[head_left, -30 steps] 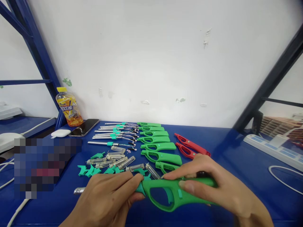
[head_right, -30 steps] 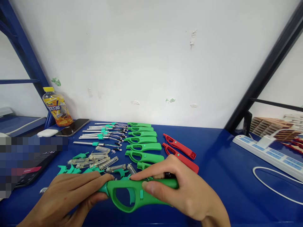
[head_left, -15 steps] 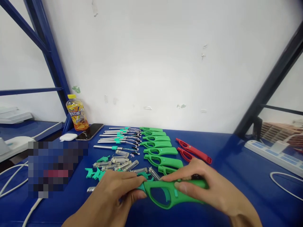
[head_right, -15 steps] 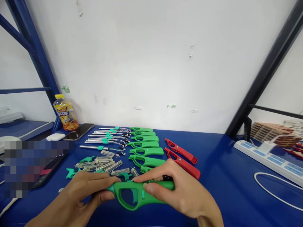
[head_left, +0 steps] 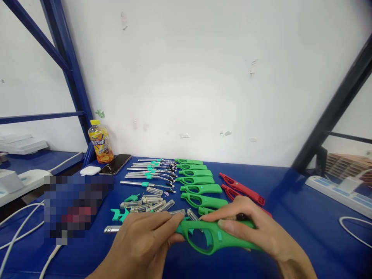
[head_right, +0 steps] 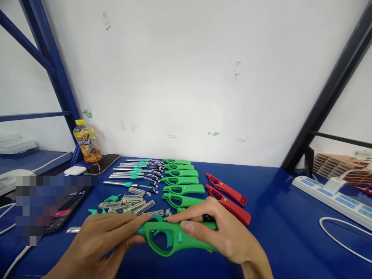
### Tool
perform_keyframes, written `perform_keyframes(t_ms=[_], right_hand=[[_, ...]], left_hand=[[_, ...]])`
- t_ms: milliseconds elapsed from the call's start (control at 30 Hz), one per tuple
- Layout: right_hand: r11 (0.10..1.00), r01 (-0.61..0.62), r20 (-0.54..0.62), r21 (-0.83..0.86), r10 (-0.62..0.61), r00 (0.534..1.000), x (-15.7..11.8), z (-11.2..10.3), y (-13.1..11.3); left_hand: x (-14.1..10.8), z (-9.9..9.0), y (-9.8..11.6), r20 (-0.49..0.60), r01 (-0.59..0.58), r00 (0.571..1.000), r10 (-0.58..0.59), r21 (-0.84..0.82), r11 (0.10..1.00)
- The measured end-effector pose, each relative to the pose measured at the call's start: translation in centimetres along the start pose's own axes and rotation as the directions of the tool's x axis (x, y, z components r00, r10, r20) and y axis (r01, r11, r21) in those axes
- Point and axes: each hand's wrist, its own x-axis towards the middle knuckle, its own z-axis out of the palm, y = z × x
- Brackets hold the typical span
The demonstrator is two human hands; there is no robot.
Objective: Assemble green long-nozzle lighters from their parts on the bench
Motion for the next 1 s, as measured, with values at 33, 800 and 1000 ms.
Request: perform_keyframes(t_ms=[33, 800, 1000], right_hand=[[0.999, 0.030, 0.028, 0.038, -0.031, 0.999, 0.3, 0.0, 0.3], [0.939, 0.250, -0.716, 0.235, -0.006, 0.698, -2.7, -3.4, -0.4], [0.856, 0.368, -0.855, 0.364, 0.150, 0.496, -4.5, -7.0, 1.0]], left_hand=[[-0.2, -0.2, 0.0, 0.011, -0.016, 1.000, 0.015, 0.029, 0.999], [-0.6, 0.6, -1.2, 0.032, 0.141, 0.990, -0.139, -0.109, 0.984], [-1.3, 2.3, -0.7, 0.004, 0.198, 0.980, -0.198, -0.055, 0.979]])
